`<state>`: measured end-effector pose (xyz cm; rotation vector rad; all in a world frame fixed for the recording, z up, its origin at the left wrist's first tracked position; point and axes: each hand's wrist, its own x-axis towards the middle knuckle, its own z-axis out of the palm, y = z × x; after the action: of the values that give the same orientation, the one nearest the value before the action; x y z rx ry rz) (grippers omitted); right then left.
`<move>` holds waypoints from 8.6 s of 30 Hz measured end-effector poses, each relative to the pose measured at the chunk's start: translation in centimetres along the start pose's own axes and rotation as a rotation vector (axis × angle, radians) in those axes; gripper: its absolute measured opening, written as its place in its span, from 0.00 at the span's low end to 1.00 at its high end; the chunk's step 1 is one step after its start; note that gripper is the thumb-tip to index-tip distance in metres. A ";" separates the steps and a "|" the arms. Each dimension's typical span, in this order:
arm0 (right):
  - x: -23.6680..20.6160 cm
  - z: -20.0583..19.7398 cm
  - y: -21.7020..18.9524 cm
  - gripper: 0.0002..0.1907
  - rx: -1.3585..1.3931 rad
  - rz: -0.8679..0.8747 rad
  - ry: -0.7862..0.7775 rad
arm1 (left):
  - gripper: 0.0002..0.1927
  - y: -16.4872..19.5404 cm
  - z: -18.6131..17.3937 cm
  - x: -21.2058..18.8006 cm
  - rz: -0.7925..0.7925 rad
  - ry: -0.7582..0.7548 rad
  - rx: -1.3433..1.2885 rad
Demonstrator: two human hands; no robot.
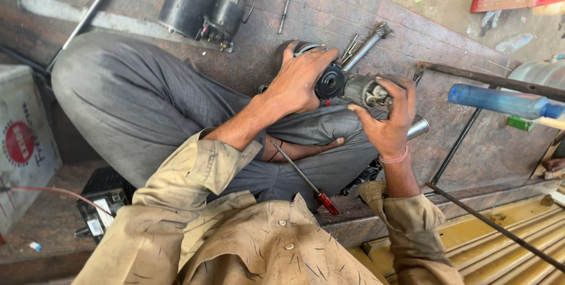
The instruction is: The person sits cross-legged on the ground repairing a car starter motor. They use a hand tool to loosen parts on the drive end, handle brushes and small components, then fit a long metal rod through the starter body and turn it to work on the internal assembly.
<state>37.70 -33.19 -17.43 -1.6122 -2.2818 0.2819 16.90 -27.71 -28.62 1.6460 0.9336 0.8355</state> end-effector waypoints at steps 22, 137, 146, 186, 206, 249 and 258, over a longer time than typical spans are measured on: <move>-1.2 0.3 2.9 0.45 0.371 -0.054 -0.026 | 0.36 0.4 -1.0 -0.4 0.072 -0.050 -0.019; -6.9 3.1 -2.7 0.14 0.537 0.329 0.380 | 0.63 5.6 1.2 -0.6 0.004 0.629 0.092; -6.1 2.9 -2.2 0.17 0.209 0.014 0.441 | 0.64 4.8 1.4 -0.4 -0.006 0.629 0.069; -5.5 3.9 1.5 0.19 1.756 1.197 -0.428 | 0.65 3.8 1.0 -0.7 -0.044 0.616 0.096; -6.6 5.4 -1.6 0.17 1.553 1.056 -0.045 | 0.65 4.9 1.1 -0.3 0.027 0.535 0.018; -8.2 2.6 11.4 0.08 0.125 0.492 0.225 | 0.67 7.3 1.8 -0.2 0.014 0.428 0.050; -5.5 7.4 15.3 0.12 -0.239 0.274 -0.010 | 0.65 7.1 1.4 0.0 -0.015 0.429 0.042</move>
<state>49.95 -32.94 -30.44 -2.0515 -2.1664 0.0823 19.35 -29.58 -22.04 1.5191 1.2618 1.1937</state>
